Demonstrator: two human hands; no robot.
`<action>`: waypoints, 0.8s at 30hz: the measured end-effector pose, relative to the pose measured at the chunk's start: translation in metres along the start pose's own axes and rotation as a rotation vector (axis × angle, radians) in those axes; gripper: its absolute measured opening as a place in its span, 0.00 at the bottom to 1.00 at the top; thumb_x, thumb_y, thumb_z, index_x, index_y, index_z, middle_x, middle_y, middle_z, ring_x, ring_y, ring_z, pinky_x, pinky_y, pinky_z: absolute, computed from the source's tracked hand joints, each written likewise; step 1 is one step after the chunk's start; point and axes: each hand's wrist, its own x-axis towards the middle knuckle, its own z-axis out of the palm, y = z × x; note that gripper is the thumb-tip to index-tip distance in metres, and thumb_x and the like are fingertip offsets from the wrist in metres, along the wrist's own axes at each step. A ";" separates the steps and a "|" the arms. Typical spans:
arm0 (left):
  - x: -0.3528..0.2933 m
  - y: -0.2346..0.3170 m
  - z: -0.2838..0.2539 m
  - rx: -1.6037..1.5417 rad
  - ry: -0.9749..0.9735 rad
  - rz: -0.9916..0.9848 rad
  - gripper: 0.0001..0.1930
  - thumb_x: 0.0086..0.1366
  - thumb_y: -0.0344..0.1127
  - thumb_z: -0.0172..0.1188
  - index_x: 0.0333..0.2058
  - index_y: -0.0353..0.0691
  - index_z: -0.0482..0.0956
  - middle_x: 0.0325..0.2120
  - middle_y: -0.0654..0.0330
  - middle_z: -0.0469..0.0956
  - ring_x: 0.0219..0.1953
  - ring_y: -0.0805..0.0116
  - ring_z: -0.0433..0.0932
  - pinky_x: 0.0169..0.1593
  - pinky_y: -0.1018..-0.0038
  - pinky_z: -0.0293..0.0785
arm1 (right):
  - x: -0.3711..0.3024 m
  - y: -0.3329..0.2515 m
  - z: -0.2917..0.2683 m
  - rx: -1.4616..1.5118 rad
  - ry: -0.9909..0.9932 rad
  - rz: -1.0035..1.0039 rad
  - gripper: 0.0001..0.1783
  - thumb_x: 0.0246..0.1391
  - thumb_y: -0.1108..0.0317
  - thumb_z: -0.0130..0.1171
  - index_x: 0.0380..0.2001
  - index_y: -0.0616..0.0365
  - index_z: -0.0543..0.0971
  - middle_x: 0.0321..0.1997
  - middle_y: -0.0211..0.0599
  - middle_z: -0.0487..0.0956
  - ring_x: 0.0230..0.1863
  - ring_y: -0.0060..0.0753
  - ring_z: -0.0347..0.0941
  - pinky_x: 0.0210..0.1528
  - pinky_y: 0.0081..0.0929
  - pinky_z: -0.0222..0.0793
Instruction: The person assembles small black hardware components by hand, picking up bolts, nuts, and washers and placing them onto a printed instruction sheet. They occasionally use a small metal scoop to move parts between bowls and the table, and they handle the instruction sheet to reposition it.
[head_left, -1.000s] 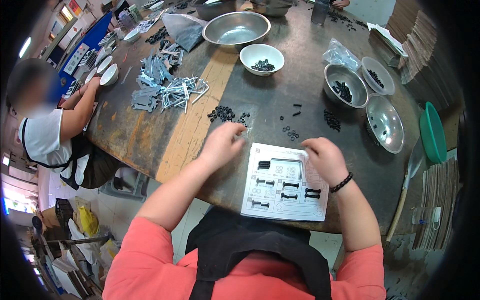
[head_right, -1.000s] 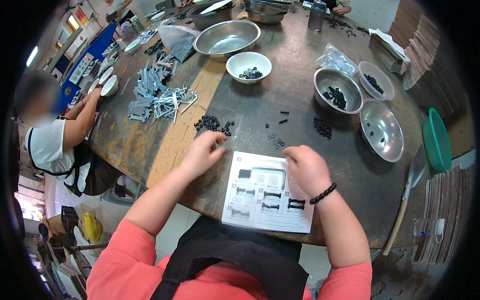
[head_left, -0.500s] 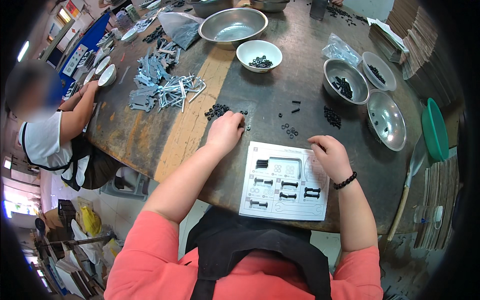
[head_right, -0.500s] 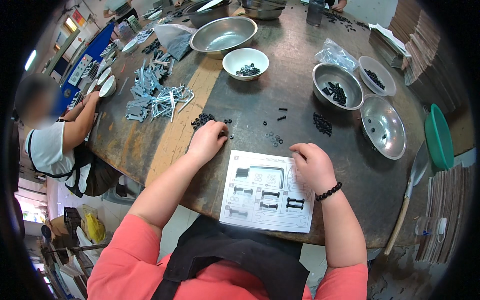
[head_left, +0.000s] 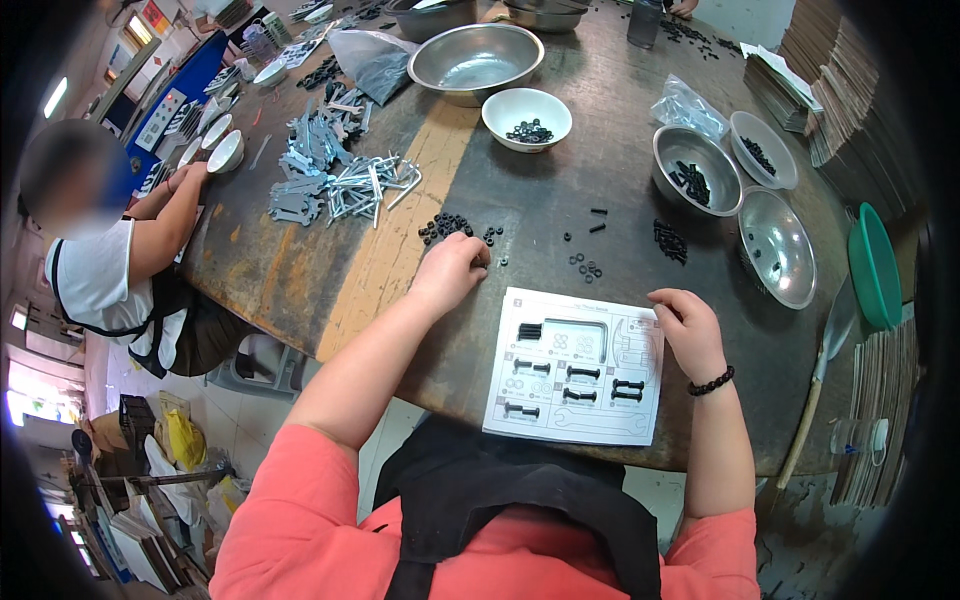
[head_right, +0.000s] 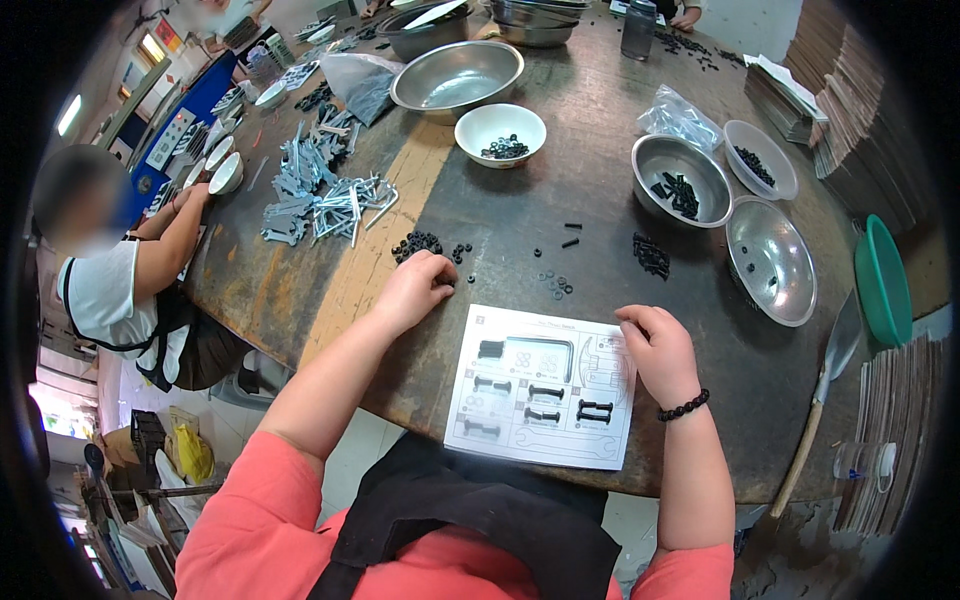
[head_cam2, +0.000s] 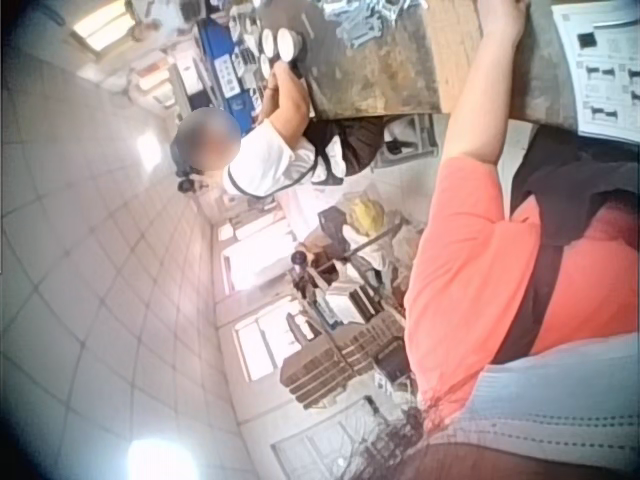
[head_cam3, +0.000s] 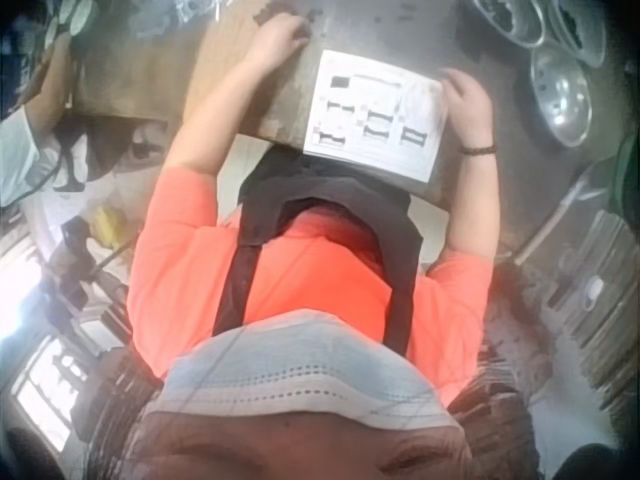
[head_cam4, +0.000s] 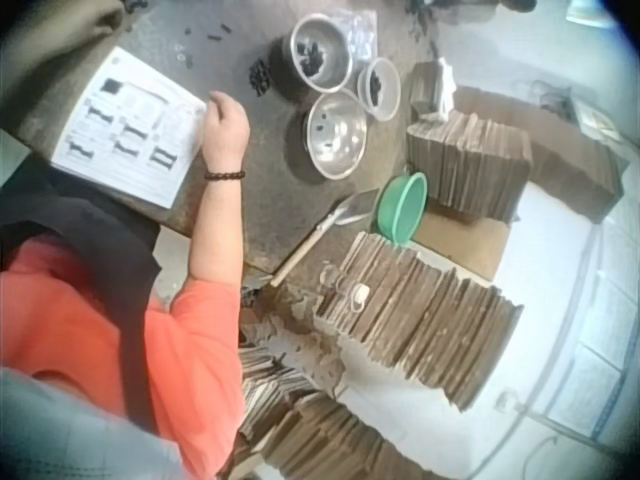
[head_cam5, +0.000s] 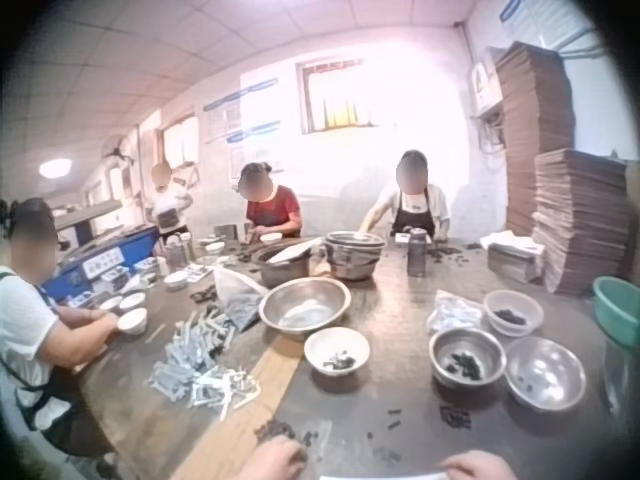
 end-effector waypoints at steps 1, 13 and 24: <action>0.001 -0.001 0.000 -0.019 0.000 -0.008 0.09 0.51 0.28 0.63 0.33 0.39 0.76 0.32 0.56 0.73 0.35 0.59 0.76 0.40 0.69 0.74 | -0.001 0.001 -0.001 0.001 0.002 0.002 0.09 0.51 0.73 0.54 0.36 0.62 0.78 0.35 0.39 0.77 0.36 0.33 0.74 0.40 0.25 0.69; -0.002 -0.005 -0.005 0.002 -0.009 0.016 0.05 0.55 0.28 0.58 0.32 0.38 0.78 0.32 0.53 0.76 0.39 0.53 0.75 0.43 0.65 0.72 | -0.006 0.010 -0.003 0.018 0.002 0.025 0.10 0.51 0.73 0.54 0.37 0.63 0.78 0.35 0.38 0.77 0.37 0.31 0.73 0.41 0.24 0.69; -0.010 -0.025 -0.011 -0.118 0.038 -0.026 0.09 0.55 0.27 0.60 0.37 0.38 0.78 0.32 0.56 0.76 0.37 0.59 0.76 0.43 0.68 0.72 | -0.009 0.025 -0.007 -0.018 0.033 0.005 0.09 0.51 0.74 0.53 0.36 0.62 0.79 0.35 0.37 0.77 0.37 0.31 0.74 0.41 0.24 0.69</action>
